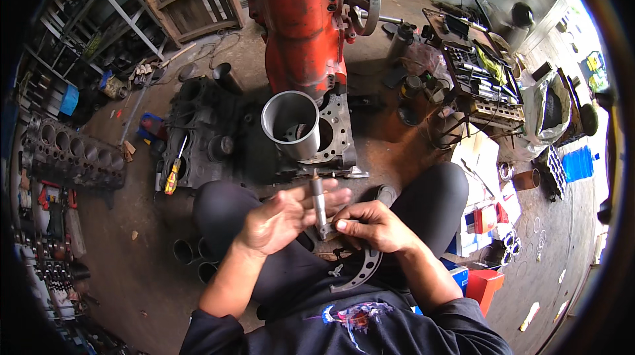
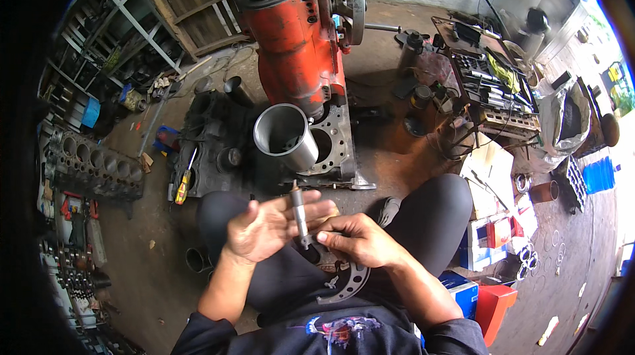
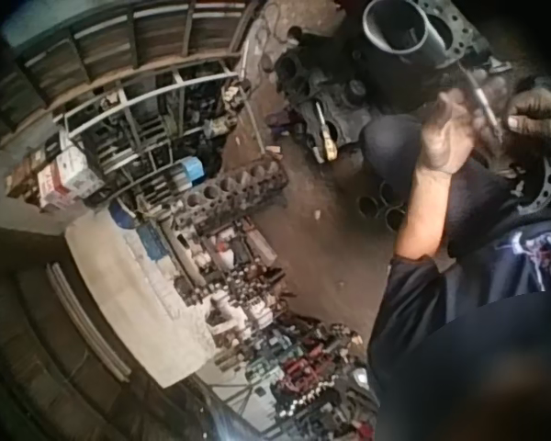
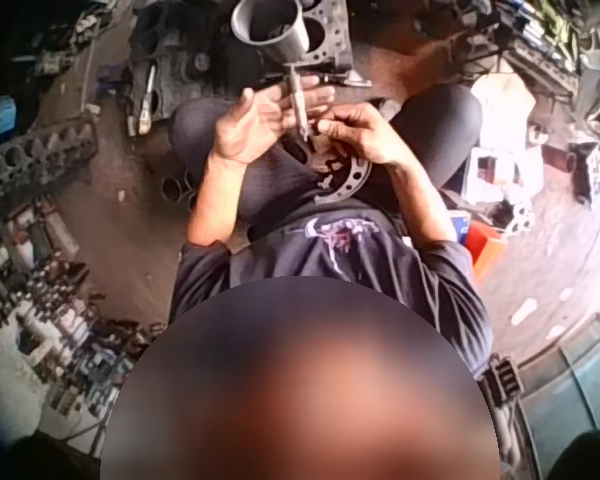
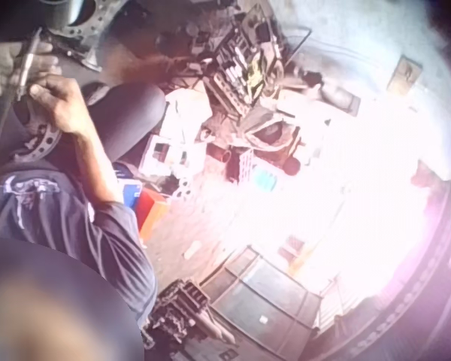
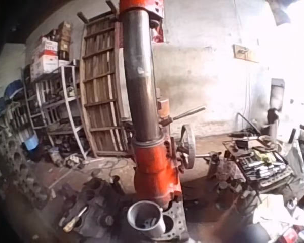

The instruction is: The person removes a cylinder liner from an engine block using a hydraulic press and a screwdriver, then measures the bore with a dial bore gauge. They later insert a new cylinder liner into the block and secure it with a ring.

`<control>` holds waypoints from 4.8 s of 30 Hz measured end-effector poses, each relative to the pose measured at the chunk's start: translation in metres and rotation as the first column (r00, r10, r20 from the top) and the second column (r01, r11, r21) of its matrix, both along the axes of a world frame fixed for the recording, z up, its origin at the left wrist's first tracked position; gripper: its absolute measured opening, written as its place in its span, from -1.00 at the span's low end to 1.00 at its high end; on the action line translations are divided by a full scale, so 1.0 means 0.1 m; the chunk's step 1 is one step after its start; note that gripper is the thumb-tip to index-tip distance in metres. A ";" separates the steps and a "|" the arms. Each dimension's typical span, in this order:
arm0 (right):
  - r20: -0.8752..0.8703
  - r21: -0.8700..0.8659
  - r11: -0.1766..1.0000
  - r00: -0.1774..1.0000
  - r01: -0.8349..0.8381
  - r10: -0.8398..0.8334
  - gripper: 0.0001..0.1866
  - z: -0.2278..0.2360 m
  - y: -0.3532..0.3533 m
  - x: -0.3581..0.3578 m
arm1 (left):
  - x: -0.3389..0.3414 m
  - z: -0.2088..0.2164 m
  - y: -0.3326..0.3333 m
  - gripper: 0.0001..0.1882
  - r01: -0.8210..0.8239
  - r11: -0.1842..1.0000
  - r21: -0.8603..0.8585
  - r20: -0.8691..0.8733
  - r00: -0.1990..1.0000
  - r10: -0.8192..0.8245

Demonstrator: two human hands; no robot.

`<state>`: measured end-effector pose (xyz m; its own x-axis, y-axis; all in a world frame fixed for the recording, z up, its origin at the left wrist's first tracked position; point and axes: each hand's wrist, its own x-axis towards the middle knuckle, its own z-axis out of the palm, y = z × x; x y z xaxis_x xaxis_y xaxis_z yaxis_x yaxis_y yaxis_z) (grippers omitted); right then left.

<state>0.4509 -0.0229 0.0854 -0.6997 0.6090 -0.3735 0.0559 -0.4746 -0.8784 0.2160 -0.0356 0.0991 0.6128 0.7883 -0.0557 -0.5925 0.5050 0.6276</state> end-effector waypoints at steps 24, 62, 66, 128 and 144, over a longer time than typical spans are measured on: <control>-0.110 0.047 0.998 0.993 0.037 -0.032 -0.76 0.14 0.01 0.02 | 0.05 -0.21 -0.12 -0.68 -0.162 0.984 0.074 -0.253 0.951 0.176; 0.109 0.150 0.984 0.991 -0.097 0.081 -0.72 0.03 0.05 0.00 | 0.01 -0.17 0.00 -0.47 -0.383 0.923 -0.033 -0.320 0.879 0.353; 0.065 0.117 0.984 0.989 -0.136 0.129 -0.72 0.00 -0.01 -0.08 | 0.13 -0.26 0.10 -0.39 -0.276 0.961 -0.002 -0.222 0.937 0.268; -0.175 0.073 0.495 0.500 0.866 -0.848 -0.73 -0.88 1.11 -1.03 | -0.17 0.29 1.30 -0.01 0.589 0.495 0.639 -0.493 -0.182 0.851; -0.345 0.014 0.492 0.466 0.871 -0.815 -0.47 -0.91 1.18 -1.10 | -0.04 0.12 1.39 -0.28 0.458 0.480 0.748 -0.470 -0.146 0.871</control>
